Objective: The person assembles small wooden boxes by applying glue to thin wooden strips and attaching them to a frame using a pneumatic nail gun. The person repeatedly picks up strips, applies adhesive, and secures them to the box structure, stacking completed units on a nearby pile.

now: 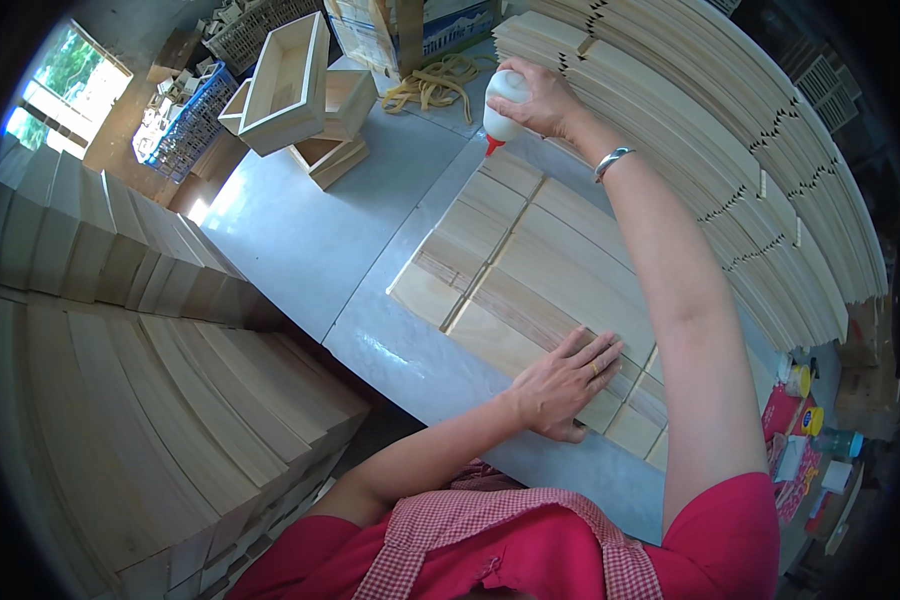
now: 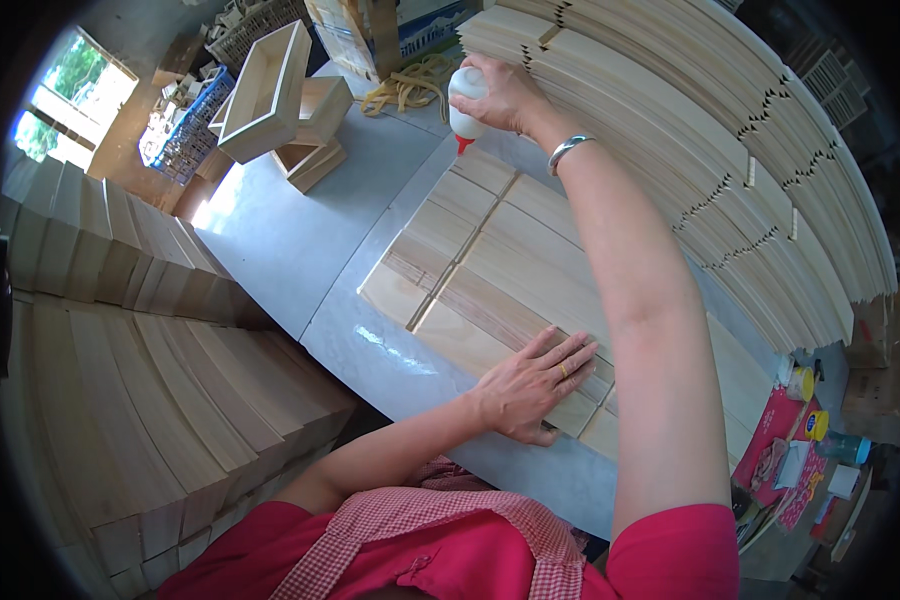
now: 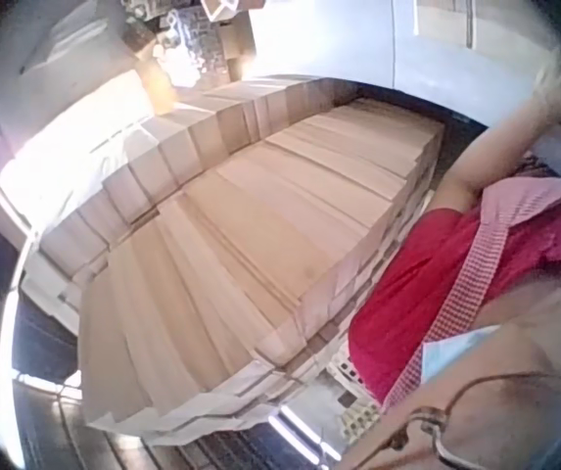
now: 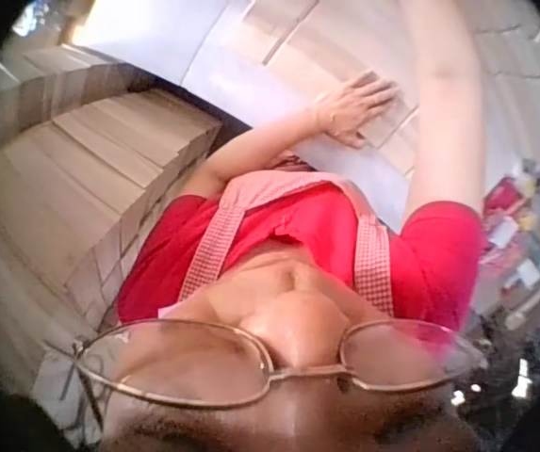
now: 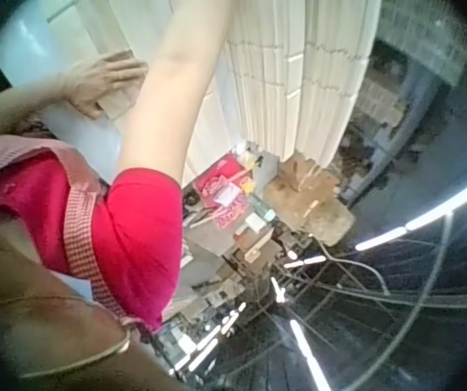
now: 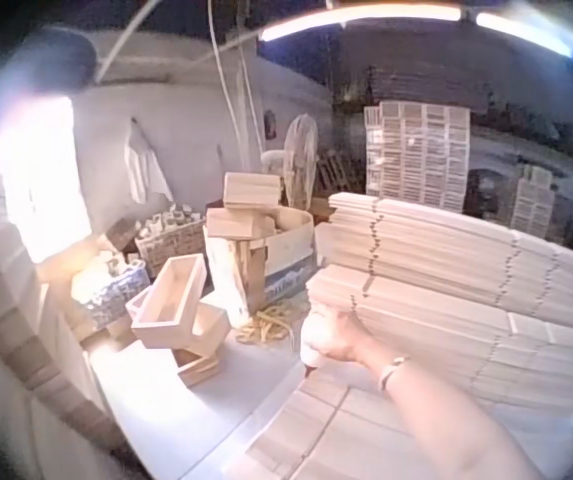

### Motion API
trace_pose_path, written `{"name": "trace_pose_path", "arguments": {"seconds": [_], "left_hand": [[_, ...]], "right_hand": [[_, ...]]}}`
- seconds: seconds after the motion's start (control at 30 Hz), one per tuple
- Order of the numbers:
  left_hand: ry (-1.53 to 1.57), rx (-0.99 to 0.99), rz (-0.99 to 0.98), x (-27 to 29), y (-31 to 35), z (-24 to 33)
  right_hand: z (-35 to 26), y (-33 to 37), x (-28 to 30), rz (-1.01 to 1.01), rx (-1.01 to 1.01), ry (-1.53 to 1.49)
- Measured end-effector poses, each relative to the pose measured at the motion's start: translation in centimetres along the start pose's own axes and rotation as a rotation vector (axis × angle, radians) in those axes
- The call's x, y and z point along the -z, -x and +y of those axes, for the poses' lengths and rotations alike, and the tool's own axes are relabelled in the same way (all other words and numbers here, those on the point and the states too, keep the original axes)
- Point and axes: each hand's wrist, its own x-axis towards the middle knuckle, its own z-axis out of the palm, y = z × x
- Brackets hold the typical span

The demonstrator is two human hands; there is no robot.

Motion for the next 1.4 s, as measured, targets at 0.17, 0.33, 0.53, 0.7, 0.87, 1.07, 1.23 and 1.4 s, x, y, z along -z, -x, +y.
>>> {"name": "trace_pose_path", "arguments": {"seconds": [0.17, 0.33, 0.53, 0.7, 0.87, 1.07, 1.23, 1.4], "left_hand": [[0.007, -0.009, 0.002, 0.1, 0.0, -0.1], [0.013, 0.001, 0.003, 0.2, 0.0, -0.1], [0.012, -0.012, 0.021, -0.1, 0.1, -0.3], [0.018, -0.021, 0.072, -0.9, 0.4, -0.4], [0.016, -0.054, 0.116, -1.1, 0.7, -0.2], [0.057, -0.052, 0.052, -0.8, -0.4, -0.1], [-0.104, 0.002, 0.124, -1.0, -0.5, 0.7], [-0.164, -0.047, 0.095, -1.4, -1.5, 1.9]], "right_hand": [[0.8, 0.1, 0.3, 0.048, 0.007, 0.041], [0.2, 0.5, 0.1, 0.076, 0.015, 0.078], [-0.4, 1.7, 1.0, 0.059, -0.086, -0.017], [-2.5, 5.8, 0.7, 0.119, -0.101, -0.335], [-7.9, 14.9, 2.2, 0.311, -0.327, -0.77], [-9.0, 29.6, 3.6, 0.823, -0.493, -0.803], [-10.1, 42.5, 10.3, 1.106, -0.498, -0.591], [-7.8, 56.9, 16.9, 1.479, -0.602, -0.211]]}}
